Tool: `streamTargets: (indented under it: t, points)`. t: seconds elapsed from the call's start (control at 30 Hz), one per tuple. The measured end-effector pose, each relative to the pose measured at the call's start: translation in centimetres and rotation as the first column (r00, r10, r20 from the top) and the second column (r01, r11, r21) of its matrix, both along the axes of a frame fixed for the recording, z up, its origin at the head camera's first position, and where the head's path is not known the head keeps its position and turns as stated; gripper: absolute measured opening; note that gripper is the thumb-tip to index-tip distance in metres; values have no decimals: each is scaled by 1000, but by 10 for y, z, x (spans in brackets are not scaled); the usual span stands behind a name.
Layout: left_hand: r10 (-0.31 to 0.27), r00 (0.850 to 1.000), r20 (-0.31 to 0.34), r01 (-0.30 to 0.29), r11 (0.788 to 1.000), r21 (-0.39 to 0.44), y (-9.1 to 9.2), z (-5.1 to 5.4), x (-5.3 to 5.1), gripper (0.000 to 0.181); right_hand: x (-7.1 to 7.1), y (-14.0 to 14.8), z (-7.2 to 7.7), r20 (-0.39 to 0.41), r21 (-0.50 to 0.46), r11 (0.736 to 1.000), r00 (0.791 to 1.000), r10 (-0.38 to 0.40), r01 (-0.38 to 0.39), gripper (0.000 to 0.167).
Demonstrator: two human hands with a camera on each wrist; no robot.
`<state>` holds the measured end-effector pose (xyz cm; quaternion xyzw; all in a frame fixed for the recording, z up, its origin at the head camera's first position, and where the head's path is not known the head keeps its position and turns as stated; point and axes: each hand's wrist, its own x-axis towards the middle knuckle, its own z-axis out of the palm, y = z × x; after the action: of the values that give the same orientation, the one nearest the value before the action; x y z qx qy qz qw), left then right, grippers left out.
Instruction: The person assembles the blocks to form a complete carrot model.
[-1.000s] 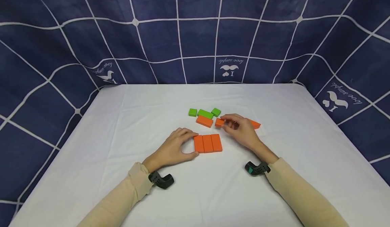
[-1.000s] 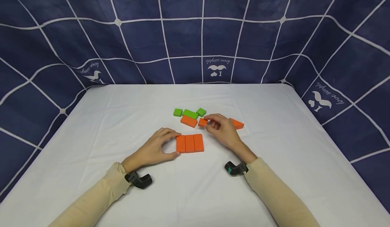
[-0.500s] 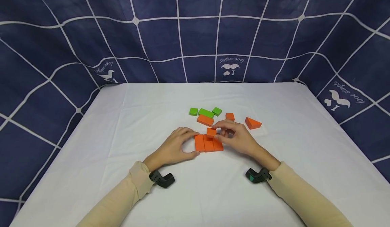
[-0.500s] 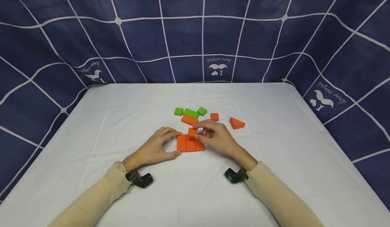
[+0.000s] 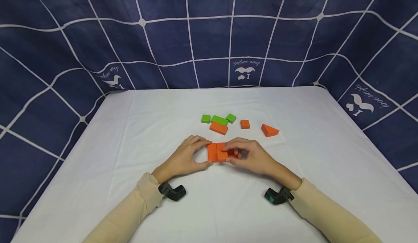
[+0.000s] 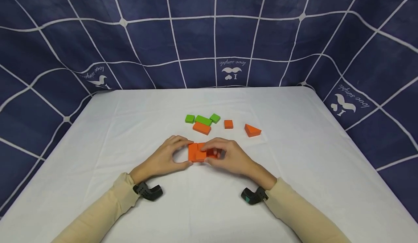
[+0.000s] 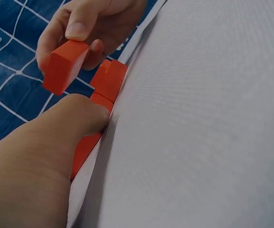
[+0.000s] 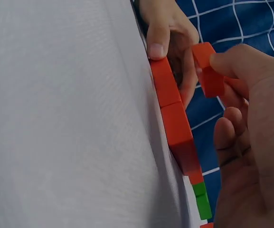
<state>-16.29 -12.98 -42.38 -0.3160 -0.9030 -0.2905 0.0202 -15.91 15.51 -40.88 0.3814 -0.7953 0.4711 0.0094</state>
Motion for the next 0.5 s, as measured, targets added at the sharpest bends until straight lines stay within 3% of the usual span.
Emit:
streamTargets:
  t: [0.5]
  points:
    - [1,1000,0,-1,1000,-7,0,0,-1,63,1,0,-5,-127,141,985,985,113,-95,30]
